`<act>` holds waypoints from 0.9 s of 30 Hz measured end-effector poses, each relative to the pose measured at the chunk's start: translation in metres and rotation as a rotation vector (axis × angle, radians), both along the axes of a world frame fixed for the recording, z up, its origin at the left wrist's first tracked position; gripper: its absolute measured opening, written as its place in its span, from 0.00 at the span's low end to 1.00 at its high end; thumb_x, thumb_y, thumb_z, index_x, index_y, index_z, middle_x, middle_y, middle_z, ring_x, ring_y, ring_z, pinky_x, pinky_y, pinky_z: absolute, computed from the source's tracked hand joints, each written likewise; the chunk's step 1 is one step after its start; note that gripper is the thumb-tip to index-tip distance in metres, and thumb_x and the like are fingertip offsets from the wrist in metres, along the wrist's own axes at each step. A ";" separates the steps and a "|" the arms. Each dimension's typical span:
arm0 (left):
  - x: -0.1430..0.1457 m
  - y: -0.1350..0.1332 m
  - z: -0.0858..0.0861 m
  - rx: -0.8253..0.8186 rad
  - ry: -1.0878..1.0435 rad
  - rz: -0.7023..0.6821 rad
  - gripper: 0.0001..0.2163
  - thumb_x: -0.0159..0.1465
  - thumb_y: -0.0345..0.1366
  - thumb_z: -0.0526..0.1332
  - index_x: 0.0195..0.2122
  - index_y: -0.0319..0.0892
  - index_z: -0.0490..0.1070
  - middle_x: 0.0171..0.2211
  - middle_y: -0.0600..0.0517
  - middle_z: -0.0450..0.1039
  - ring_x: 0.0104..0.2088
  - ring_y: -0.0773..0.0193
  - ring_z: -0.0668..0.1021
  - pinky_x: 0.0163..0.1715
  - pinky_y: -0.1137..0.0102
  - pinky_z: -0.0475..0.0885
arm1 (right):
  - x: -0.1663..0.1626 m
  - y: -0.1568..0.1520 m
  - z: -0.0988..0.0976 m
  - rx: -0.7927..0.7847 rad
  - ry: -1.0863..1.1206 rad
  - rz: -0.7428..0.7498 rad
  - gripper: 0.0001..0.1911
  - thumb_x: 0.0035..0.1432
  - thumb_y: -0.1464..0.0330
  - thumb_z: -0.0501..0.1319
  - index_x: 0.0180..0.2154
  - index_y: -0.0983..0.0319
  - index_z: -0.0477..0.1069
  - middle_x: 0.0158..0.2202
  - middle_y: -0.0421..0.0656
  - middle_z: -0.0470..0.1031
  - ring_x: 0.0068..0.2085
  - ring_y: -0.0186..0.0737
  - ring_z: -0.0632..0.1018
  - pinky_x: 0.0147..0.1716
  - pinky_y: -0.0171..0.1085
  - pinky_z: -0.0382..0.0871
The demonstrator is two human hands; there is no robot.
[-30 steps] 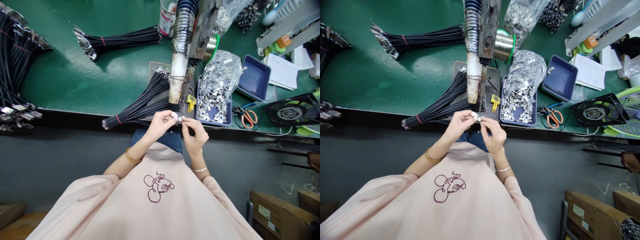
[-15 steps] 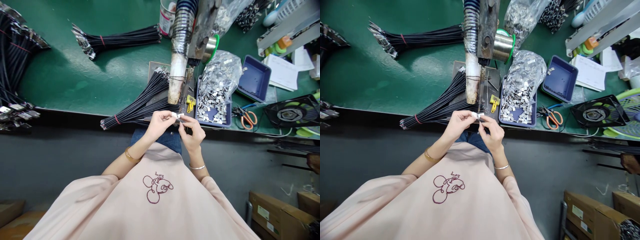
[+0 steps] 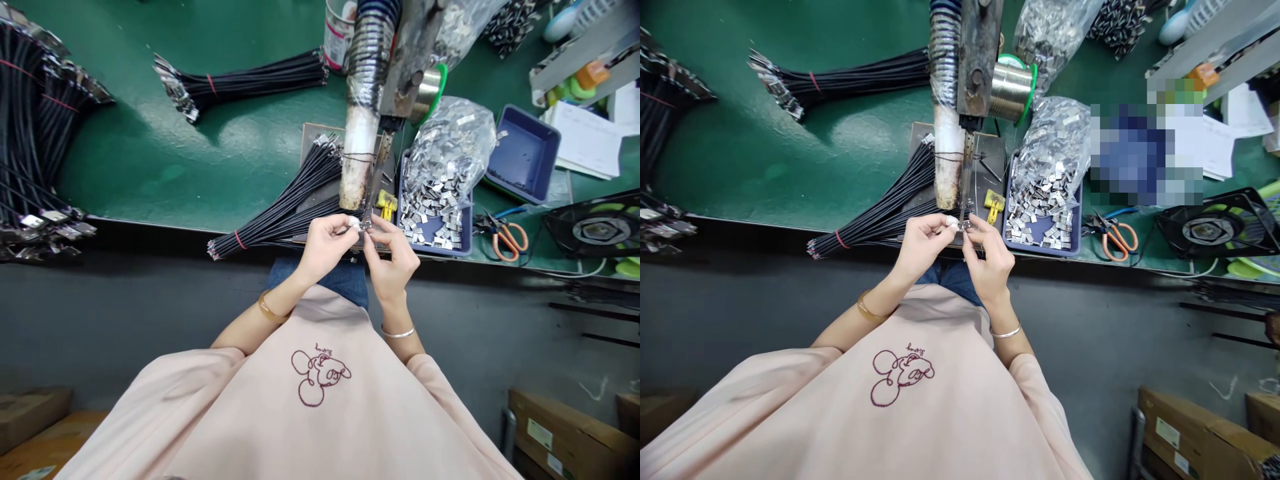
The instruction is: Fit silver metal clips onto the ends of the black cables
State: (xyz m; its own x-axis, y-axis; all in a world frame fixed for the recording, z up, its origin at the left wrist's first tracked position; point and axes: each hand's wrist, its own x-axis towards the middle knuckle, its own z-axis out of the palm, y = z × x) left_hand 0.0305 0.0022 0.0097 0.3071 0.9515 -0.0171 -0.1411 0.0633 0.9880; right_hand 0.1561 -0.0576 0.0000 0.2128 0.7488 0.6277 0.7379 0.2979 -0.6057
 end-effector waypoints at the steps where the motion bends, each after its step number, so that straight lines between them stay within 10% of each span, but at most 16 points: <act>1: 0.000 0.000 0.001 0.008 -0.003 0.001 0.06 0.56 0.33 0.63 0.25 0.36 0.74 0.22 0.56 0.67 0.23 0.73 0.65 0.24 0.77 0.61 | -0.001 0.000 0.001 -0.001 0.004 0.003 0.04 0.61 0.74 0.63 0.35 0.59 0.72 0.48 0.46 0.82 0.45 0.40 0.84 0.46 0.43 0.80; 27: -0.004 -0.005 -0.006 -0.066 0.102 -0.088 0.04 0.54 0.31 0.62 0.25 0.36 0.74 0.20 0.56 0.65 0.22 0.74 0.64 0.23 0.77 0.60 | 0.003 -0.012 0.003 -0.065 0.114 -0.035 0.02 0.62 0.71 0.63 0.36 0.58 0.72 0.40 0.42 0.83 0.35 0.37 0.84 0.32 0.36 0.79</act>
State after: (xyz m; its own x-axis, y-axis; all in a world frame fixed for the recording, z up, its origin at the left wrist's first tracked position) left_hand 0.0270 -0.0024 0.0038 0.3827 0.9167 -0.1145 -0.0312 0.1367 0.9901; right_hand 0.1588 -0.0701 0.0032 0.3066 0.7782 0.5481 0.6728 0.2302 -0.7031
